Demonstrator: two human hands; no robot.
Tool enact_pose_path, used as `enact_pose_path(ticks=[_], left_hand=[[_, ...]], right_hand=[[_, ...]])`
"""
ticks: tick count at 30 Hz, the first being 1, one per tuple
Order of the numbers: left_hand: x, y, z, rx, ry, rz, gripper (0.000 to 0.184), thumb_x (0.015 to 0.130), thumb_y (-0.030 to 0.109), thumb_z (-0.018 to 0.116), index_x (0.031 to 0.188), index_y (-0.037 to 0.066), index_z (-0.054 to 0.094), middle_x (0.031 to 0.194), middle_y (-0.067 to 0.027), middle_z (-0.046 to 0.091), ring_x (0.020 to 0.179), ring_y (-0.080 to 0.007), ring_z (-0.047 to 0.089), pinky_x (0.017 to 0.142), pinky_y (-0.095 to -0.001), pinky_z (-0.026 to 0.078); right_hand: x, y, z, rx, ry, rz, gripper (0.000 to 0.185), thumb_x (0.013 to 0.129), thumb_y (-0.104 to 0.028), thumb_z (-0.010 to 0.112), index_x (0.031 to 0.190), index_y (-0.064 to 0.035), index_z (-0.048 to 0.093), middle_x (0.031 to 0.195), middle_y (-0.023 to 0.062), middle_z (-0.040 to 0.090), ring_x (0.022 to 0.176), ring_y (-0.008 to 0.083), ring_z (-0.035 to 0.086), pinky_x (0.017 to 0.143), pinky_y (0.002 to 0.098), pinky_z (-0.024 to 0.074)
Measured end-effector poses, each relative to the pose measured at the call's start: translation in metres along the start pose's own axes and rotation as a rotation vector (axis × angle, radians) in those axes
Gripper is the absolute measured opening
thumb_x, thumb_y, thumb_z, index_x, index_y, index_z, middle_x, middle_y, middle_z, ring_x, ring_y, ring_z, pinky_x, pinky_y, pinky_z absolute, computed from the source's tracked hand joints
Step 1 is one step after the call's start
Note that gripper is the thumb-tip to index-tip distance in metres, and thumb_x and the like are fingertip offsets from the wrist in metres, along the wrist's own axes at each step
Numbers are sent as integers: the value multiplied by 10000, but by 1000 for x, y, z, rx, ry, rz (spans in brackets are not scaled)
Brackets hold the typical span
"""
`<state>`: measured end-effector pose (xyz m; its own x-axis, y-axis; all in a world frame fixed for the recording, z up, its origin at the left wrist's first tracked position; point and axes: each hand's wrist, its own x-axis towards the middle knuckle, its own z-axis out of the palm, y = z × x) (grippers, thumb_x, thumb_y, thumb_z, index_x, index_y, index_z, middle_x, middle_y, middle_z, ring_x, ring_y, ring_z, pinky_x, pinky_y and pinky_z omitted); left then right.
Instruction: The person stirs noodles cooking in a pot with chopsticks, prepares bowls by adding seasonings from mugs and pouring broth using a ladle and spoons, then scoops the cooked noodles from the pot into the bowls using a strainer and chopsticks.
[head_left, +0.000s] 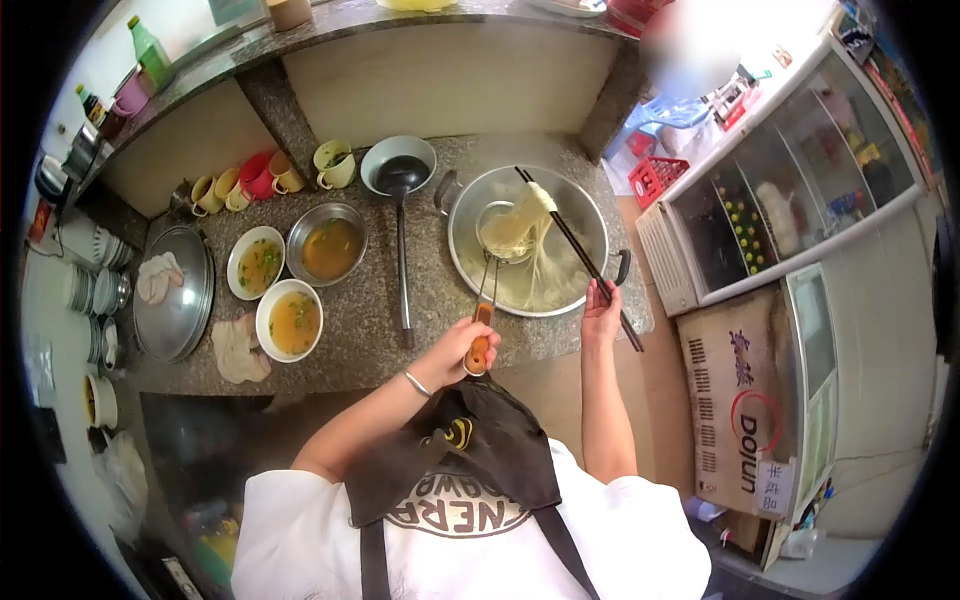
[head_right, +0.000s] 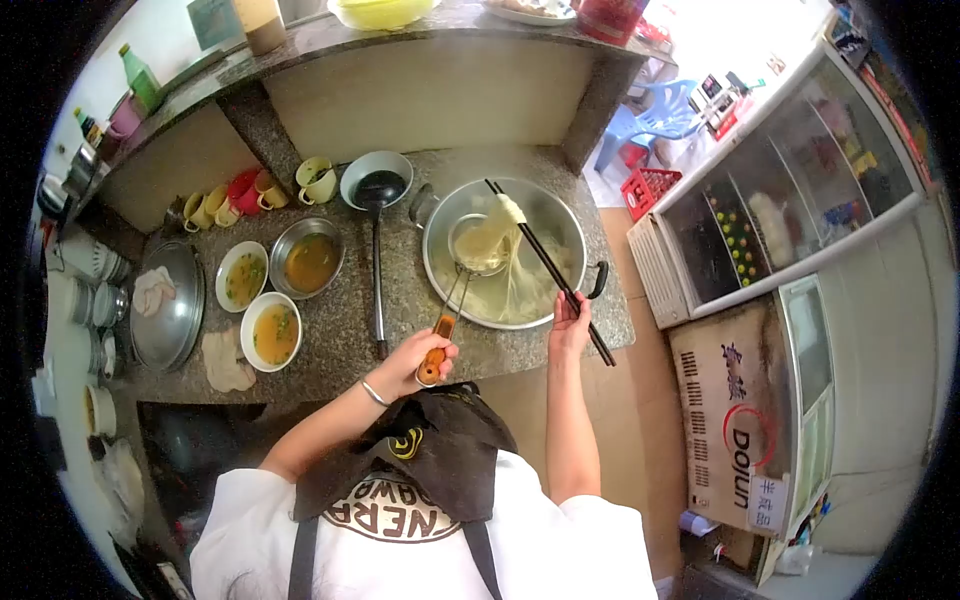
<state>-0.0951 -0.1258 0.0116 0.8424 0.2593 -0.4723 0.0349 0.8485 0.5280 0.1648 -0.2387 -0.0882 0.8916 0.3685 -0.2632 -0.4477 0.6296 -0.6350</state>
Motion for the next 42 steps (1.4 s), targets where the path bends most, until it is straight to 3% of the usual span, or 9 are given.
enact_pose_path(ticks=[12,23,29,34,38,41,42], left_hand=[[38,10,21,-65,-18,49,62,868,80,435,865,36,392,766,-69,513,566,-131,534,472,-259,474],[58,9,32,-111,-15,76,56,873,83,424,871,39,389,749,-57,510,548,-114,537,462,-241,478],[55,3,27,-97,-50,91,61,873,85,421,899,43,387,746,-54,512,545,-112,532,462,-241,477],[46,-4,20,-121,-53,68,113,862,82,434,954,60,372,754,-47,501,537,-110,531,439,-237,463],[27,2,19,-139,-26,35,201,858,67,430,1047,56,362,750,-45,489,499,-112,525,403,-230,446],[-4,18,18,-59,-26,2,130,850,85,459,965,68,402,745,-47,511,519,-118,527,423,-253,450],[-17,27,18,-25,-21,-33,230,859,70,441,1075,55,364,744,-50,503,493,-118,525,397,-237,438]], right_hand=[[20,-83,102,-135,-189,-145,318,920,-273,436,1038,6,534,933,119,603,903,215,601,812,294,496],[32,-110,115,-203,-259,-207,336,915,-303,443,1036,-2,531,940,113,603,882,203,602,807,291,490],[32,-94,84,-356,-211,-182,315,911,-279,446,1015,4,534,940,126,600,841,217,614,754,303,507],[24,-102,57,-793,-298,-217,310,913,-253,435,962,30,552,881,147,607,743,208,626,693,300,522],[29,-134,47,-776,-208,-349,319,915,-248,420,933,38,560,832,135,606,710,196,619,667,283,517],[52,-136,18,-762,-163,-250,305,908,-260,433,921,16,562,830,120,610,712,192,618,673,287,520],[62,-127,8,-728,-155,-157,297,901,-264,447,924,9,562,829,118,610,716,195,618,679,292,521]])
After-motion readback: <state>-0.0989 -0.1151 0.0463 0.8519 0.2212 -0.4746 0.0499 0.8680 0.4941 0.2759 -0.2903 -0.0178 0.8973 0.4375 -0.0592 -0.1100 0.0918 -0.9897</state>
